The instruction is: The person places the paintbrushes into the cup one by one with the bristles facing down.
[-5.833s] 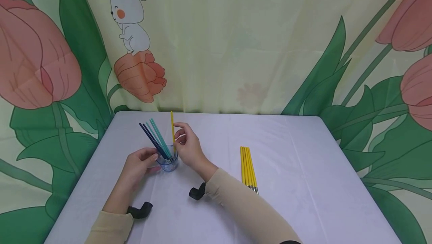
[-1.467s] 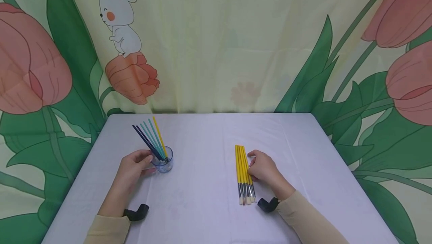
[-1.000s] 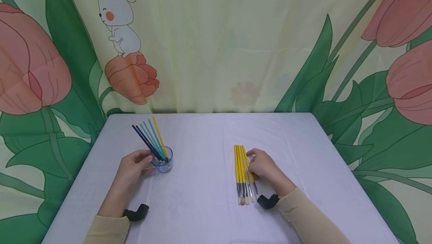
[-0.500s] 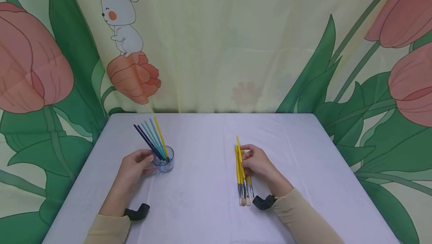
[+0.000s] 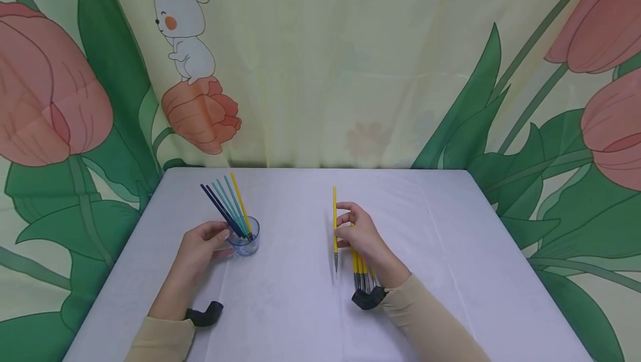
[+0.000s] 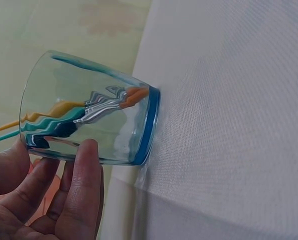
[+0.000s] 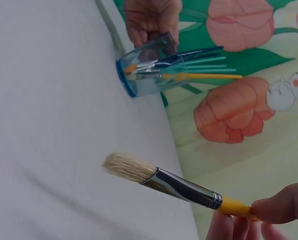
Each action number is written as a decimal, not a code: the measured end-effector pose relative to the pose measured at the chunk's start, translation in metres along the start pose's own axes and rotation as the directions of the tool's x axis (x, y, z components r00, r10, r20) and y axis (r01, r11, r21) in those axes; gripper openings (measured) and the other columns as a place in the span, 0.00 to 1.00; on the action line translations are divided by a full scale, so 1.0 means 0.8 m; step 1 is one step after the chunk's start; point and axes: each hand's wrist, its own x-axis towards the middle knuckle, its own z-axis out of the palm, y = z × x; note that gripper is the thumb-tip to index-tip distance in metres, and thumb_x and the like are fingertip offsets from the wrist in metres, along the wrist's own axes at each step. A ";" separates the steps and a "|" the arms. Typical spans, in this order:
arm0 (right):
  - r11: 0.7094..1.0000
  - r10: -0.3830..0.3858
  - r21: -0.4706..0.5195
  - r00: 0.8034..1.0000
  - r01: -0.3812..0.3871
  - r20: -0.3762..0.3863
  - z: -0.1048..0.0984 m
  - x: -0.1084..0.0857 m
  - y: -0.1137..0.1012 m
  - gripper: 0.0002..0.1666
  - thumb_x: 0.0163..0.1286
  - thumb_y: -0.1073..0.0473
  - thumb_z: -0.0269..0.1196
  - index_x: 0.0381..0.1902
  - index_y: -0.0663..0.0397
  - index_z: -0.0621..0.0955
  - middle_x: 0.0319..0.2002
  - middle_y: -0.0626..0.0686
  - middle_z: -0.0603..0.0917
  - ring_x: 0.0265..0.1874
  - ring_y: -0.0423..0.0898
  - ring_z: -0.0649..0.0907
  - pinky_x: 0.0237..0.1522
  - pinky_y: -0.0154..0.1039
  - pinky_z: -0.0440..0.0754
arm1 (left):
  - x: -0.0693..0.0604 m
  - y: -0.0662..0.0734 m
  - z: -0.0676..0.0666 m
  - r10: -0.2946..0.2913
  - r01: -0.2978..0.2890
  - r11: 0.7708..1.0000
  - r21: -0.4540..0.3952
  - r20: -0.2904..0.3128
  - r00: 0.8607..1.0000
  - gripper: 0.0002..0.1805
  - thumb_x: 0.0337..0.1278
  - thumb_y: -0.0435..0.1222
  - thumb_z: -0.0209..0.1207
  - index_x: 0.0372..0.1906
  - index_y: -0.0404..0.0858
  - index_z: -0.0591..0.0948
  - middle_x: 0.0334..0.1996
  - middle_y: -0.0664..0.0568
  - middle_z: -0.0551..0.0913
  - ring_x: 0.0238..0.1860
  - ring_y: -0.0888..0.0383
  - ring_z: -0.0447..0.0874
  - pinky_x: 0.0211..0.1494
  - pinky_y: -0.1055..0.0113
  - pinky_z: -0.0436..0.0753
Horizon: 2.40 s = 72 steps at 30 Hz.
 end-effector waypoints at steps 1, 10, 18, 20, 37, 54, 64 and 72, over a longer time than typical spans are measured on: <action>1.000 -0.010 0.012 1.000 0.010 0.001 0.004 0.001 -0.001 0.38 0.67 0.73 0.65 0.73 0.49 0.75 0.42 0.55 0.79 0.30 0.50 0.81 0.33 0.44 0.93 | 0.000 0.000 0.000 0.000 0.000 1.000 -0.001 -0.001 1.000 0.23 0.81 0.39 0.59 0.72 0.35 0.77 0.71 0.37 0.78 0.67 0.44 0.82 0.55 0.64 0.93; 0.986 -0.127 0.112 0.992 0.125 0.019 0.039 0.005 -0.012 0.39 0.65 0.75 0.63 0.73 0.50 0.73 0.41 0.53 0.78 0.29 0.45 0.84 0.34 0.44 0.93 | 0.000 -0.001 0.000 0.008 -0.008 1.000 -0.001 -0.001 1.000 0.23 0.81 0.39 0.60 0.72 0.34 0.77 0.70 0.36 0.78 0.66 0.44 0.82 0.54 0.65 0.93; 0.961 -0.187 0.197 0.981 0.193 -0.050 0.071 0.004 -0.035 0.38 0.66 0.76 0.62 0.71 0.49 0.73 0.41 0.53 0.77 0.27 0.44 0.83 0.33 0.39 0.93 | 0.001 0.000 -0.002 0.007 -0.007 1.000 -0.003 0.004 1.000 0.23 0.81 0.39 0.60 0.72 0.34 0.77 0.70 0.36 0.78 0.66 0.44 0.82 0.55 0.64 0.93; 0.953 -0.202 0.216 0.977 0.212 -0.067 0.079 0.003 -0.040 0.38 0.67 0.77 0.62 0.72 0.50 0.72 0.41 0.54 0.77 0.27 0.44 0.82 0.34 0.39 0.93 | 0.001 0.001 -0.002 0.005 -0.005 1.000 -0.003 0.003 1.000 0.23 0.81 0.39 0.60 0.72 0.34 0.77 0.70 0.36 0.78 0.66 0.45 0.82 0.55 0.64 0.93; 0.840 -0.432 0.318 0.896 0.440 -0.097 0.149 0.011 -0.082 0.37 0.68 0.80 0.62 0.70 0.51 0.70 0.44 0.53 0.78 0.36 0.44 0.84 0.40 0.42 0.96 | 0.000 0.000 -0.001 0.018 -0.018 1.000 -0.001 0.002 1.000 0.22 0.81 0.38 0.59 0.71 0.34 0.78 0.70 0.36 0.79 0.66 0.44 0.83 0.54 0.63 0.94; 0.845 -0.503 0.169 0.862 0.507 -0.068 0.195 0.031 -0.069 0.36 0.68 0.79 0.60 0.68 0.45 0.73 0.45 0.53 0.77 0.41 0.47 0.81 0.40 0.33 0.90 | 0.001 0.000 -0.001 0.001 -0.001 1.000 -0.004 -0.002 1.000 0.23 0.81 0.39 0.60 0.71 0.34 0.78 0.70 0.35 0.78 0.67 0.42 0.82 0.54 0.64 0.94; 0.877 -0.478 -0.012 0.875 0.480 0.074 0.207 0.046 -0.051 0.36 0.72 0.75 0.62 0.71 0.42 0.73 0.46 0.53 0.79 0.38 0.40 0.82 0.37 0.30 0.85 | 0.002 0.001 -0.002 -0.001 0.001 1.000 -0.013 -0.001 1.000 0.23 0.81 0.39 0.60 0.71 0.34 0.78 0.71 0.35 0.78 0.68 0.41 0.81 0.55 0.63 0.94; 0.884 -0.450 -0.069 0.882 0.462 0.141 0.214 0.051 -0.042 0.35 0.74 0.73 0.62 0.73 0.40 0.74 0.46 0.50 0.81 0.37 0.38 0.81 0.37 0.29 0.85 | 0.003 0.002 -0.003 -0.006 0.006 1.000 -0.009 0.005 1.000 0.23 0.81 0.39 0.60 0.71 0.34 0.78 0.71 0.36 0.78 0.68 0.42 0.81 0.55 0.63 0.94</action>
